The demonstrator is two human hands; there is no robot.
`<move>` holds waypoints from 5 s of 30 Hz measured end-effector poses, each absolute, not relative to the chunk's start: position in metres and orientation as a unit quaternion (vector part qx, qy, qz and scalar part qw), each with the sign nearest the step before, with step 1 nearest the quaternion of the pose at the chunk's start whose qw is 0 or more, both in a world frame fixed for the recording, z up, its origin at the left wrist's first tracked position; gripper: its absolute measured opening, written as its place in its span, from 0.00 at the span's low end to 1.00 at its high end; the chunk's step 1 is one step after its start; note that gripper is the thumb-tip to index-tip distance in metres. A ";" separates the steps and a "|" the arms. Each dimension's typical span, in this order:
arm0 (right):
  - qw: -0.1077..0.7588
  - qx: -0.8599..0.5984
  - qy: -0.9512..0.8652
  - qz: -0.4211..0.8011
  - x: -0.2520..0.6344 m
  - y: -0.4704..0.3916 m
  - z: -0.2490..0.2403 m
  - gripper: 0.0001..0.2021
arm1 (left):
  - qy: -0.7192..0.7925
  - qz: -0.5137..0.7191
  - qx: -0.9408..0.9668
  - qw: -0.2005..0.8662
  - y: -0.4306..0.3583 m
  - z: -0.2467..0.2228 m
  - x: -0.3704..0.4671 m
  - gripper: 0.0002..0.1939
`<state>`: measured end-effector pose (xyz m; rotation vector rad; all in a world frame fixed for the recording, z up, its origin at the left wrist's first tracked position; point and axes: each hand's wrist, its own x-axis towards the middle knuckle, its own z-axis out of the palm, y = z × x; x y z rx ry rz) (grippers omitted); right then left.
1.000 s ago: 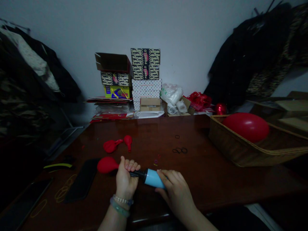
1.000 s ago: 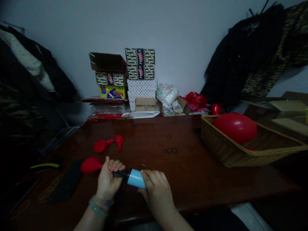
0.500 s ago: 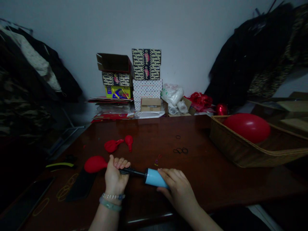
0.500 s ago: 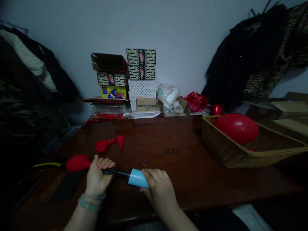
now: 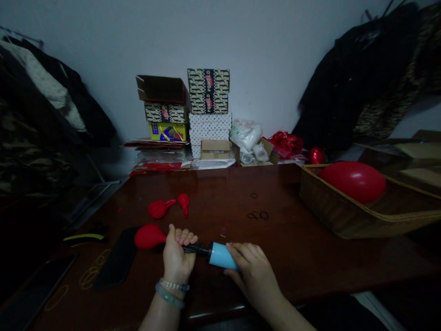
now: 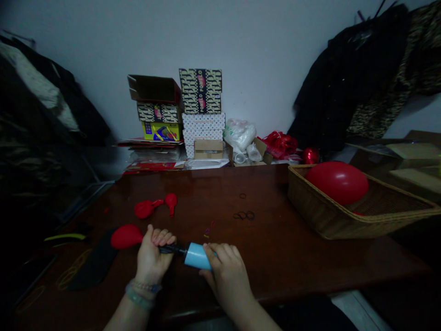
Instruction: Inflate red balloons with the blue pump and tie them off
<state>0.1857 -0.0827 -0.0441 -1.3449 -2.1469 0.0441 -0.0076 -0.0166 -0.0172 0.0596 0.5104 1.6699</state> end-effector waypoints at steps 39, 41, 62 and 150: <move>0.301 -0.505 -0.809 -0.002 0.185 -0.082 -0.042 0.26 | 0.213 0.739 0.027 0.638 -0.019 -0.020 -0.007 0.22; 0.310 -0.506 -0.805 0.008 0.185 -0.082 -0.044 0.27 | 0.210 0.737 0.025 0.641 -0.019 -0.021 -0.001 0.23; 0.302 -0.492 -0.816 0.031 0.193 -0.077 -0.037 0.26 | 0.250 0.758 0.018 0.603 -0.012 -0.006 -0.041 0.20; 0.296 -0.502 -0.812 -0.014 0.187 -0.079 -0.041 0.26 | 0.233 0.745 0.016 0.625 -0.016 -0.020 -0.014 0.20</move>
